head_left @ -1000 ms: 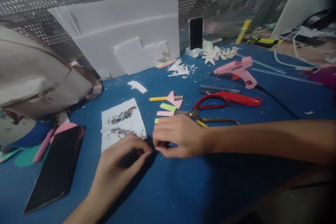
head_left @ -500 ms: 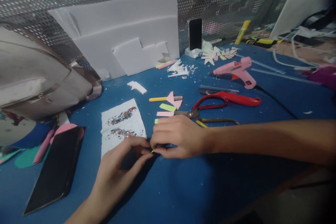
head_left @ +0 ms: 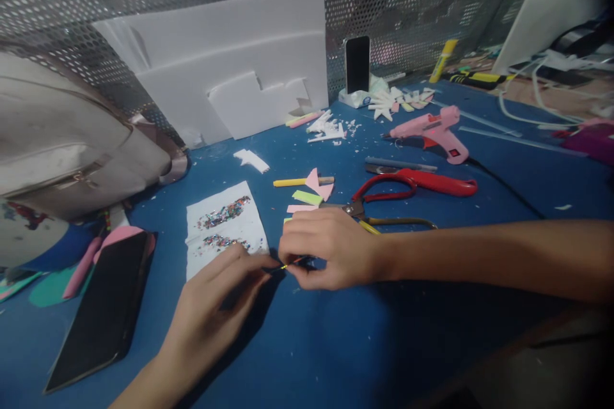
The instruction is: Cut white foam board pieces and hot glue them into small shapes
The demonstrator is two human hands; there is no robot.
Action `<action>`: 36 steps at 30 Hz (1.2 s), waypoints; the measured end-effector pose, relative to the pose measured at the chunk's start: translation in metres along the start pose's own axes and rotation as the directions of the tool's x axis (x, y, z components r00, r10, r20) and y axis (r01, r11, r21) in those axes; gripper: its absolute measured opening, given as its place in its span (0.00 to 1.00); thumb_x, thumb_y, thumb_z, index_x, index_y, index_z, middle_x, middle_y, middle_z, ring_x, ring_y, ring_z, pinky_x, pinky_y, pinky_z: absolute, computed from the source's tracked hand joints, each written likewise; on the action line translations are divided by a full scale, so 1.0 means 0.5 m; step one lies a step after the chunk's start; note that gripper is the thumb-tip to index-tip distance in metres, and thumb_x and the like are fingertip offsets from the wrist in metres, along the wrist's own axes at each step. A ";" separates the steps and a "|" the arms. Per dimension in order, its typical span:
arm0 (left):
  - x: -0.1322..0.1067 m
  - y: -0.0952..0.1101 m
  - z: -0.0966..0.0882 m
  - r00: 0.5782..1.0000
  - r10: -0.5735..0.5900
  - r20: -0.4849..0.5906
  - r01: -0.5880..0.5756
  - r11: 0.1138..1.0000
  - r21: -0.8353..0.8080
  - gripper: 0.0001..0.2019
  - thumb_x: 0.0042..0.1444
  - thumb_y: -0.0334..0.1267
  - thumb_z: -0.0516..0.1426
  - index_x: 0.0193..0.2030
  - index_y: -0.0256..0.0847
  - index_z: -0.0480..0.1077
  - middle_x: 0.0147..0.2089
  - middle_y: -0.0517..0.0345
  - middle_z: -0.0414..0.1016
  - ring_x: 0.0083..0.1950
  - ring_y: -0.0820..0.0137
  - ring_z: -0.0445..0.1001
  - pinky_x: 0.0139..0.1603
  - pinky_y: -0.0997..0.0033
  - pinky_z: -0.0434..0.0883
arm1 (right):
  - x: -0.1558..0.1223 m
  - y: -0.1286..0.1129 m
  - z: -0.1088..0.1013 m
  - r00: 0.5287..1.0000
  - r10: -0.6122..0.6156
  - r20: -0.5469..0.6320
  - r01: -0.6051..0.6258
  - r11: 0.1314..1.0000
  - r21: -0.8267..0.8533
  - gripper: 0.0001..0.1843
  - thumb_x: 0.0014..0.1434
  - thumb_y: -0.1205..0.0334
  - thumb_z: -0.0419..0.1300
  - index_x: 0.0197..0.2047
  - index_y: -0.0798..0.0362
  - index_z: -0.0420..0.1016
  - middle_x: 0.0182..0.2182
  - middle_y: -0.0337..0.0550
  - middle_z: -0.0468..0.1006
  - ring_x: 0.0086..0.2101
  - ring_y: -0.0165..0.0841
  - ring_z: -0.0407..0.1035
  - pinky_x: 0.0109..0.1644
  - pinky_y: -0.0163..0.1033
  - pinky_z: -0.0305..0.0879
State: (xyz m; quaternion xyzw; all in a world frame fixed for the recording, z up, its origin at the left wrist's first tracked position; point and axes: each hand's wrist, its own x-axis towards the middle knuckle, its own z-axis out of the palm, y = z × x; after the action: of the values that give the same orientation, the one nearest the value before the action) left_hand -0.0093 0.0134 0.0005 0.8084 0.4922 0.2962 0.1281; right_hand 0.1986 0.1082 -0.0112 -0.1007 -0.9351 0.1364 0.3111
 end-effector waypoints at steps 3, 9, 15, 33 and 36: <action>0.001 -0.001 0.000 0.999 0.037 0.006 -0.037 0.999 0.003 0.11 0.62 0.25 0.53 0.44 0.43 0.71 0.32 0.60 0.68 0.31 0.74 0.69 0.30 0.77 0.67 | 0.000 0.001 0.000 1.000 0.002 -0.003 -0.002 1.000 0.030 0.01 0.56 0.67 0.55 0.32 0.52 0.67 0.29 0.36 0.71 0.31 0.29 0.60 0.37 0.35 0.54; 0.002 -0.006 -0.001 0.998 0.053 0.028 -0.053 0.999 0.013 0.12 0.62 0.24 0.52 0.44 0.42 0.72 0.33 0.60 0.67 0.31 0.75 0.70 0.30 0.78 0.67 | -0.001 0.001 0.000 1.000 -0.006 -0.001 0.006 0.998 0.060 0.01 0.55 0.67 0.56 0.33 0.52 0.68 0.29 0.36 0.71 0.31 0.29 0.61 0.37 0.34 0.54; 0.002 -0.001 -0.002 0.998 0.063 0.012 -0.063 0.998 -0.004 0.12 0.61 0.23 0.52 0.44 0.42 0.72 0.32 0.61 0.67 0.31 0.75 0.69 0.30 0.78 0.66 | -0.004 0.005 0.003 0.999 -0.024 0.046 0.020 0.996 0.091 0.03 0.57 0.63 0.58 0.35 0.52 0.69 0.30 0.37 0.72 0.32 0.29 0.63 0.37 0.35 0.55; 0.003 0.003 0.001 0.997 0.073 -0.029 -0.072 0.997 0.023 0.09 0.61 0.23 0.55 0.41 0.42 0.68 0.35 0.62 0.71 0.35 0.75 0.71 0.36 0.76 0.67 | -0.004 0.005 0.002 0.998 -0.050 0.046 0.046 0.995 0.088 0.07 0.62 0.60 0.56 0.35 0.54 0.71 0.29 0.37 0.73 0.31 0.29 0.62 0.35 0.35 0.55; 0.000 0.001 0.001 0.998 0.061 -0.027 -0.061 0.998 0.025 0.08 0.60 0.23 0.55 0.40 0.41 0.68 0.35 0.61 0.70 0.35 0.75 0.71 0.36 0.76 0.67 | -0.003 0.002 0.001 0.998 -0.050 0.033 0.047 0.997 0.062 0.05 0.61 0.63 0.56 0.34 0.54 0.71 0.29 0.36 0.72 0.31 0.29 0.62 0.35 0.35 0.55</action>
State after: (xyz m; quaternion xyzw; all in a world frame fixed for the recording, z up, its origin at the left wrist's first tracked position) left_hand -0.0087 0.0133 0.0003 0.8203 0.4727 0.3053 0.1021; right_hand 0.1996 0.1088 -0.0127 -0.0660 -0.9379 0.1593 0.3011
